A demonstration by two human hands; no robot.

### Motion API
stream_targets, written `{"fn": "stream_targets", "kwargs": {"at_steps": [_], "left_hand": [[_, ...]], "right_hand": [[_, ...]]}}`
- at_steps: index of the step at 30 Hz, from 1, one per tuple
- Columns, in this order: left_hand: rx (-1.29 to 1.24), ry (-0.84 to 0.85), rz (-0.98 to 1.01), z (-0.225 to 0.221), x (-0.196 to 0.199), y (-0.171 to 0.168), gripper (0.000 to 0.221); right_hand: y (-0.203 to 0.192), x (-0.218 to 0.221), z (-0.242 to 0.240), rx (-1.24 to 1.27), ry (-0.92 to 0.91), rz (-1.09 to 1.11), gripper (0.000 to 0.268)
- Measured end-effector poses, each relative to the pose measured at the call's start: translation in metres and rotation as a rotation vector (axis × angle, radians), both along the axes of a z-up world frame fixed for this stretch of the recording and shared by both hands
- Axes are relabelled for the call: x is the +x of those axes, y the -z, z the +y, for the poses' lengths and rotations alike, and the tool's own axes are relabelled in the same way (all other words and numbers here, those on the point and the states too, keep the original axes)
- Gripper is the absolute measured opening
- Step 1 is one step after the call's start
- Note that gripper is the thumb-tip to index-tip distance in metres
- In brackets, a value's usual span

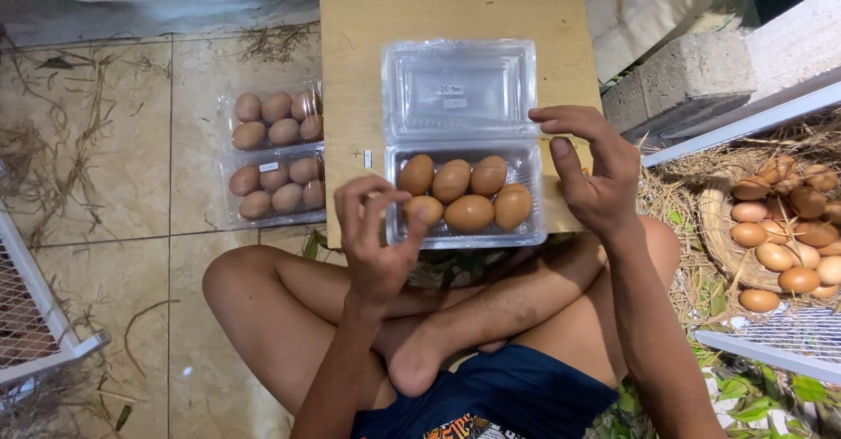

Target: Cleaning eggs with a sponge and packing them into plastic cartons, then stapling the cartons shut.

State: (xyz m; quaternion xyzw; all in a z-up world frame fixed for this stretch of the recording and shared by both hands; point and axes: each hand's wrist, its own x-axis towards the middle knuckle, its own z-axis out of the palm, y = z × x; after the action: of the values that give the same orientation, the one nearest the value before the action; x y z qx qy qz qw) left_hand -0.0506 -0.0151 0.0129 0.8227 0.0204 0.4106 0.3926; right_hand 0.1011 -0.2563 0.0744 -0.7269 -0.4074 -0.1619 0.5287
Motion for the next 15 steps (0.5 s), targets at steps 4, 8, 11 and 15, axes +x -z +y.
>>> {"fn": "stream_targets", "kwargs": {"at_steps": [4,8,11,15], "left_hand": [[0.325,0.302,0.059,-0.001,-0.009,0.008,0.04],[0.474,0.4,0.151,0.006,-0.007,0.005,0.024],[0.547,0.451,0.205,0.009,-0.004,-0.004,0.018],[0.73,0.46,0.136,0.013,0.0,-0.005,0.014]], "right_hand": [[0.002,-0.013,-0.008,-0.065,-0.048,-0.124,0.015],[0.007,-0.025,-0.012,-0.129,-0.136,-0.234,0.019],[0.008,-0.03,-0.016,-0.171,-0.148,-0.272,0.024],[0.014,-0.036,-0.026,-0.235,-0.196,-0.282,0.026]]}}
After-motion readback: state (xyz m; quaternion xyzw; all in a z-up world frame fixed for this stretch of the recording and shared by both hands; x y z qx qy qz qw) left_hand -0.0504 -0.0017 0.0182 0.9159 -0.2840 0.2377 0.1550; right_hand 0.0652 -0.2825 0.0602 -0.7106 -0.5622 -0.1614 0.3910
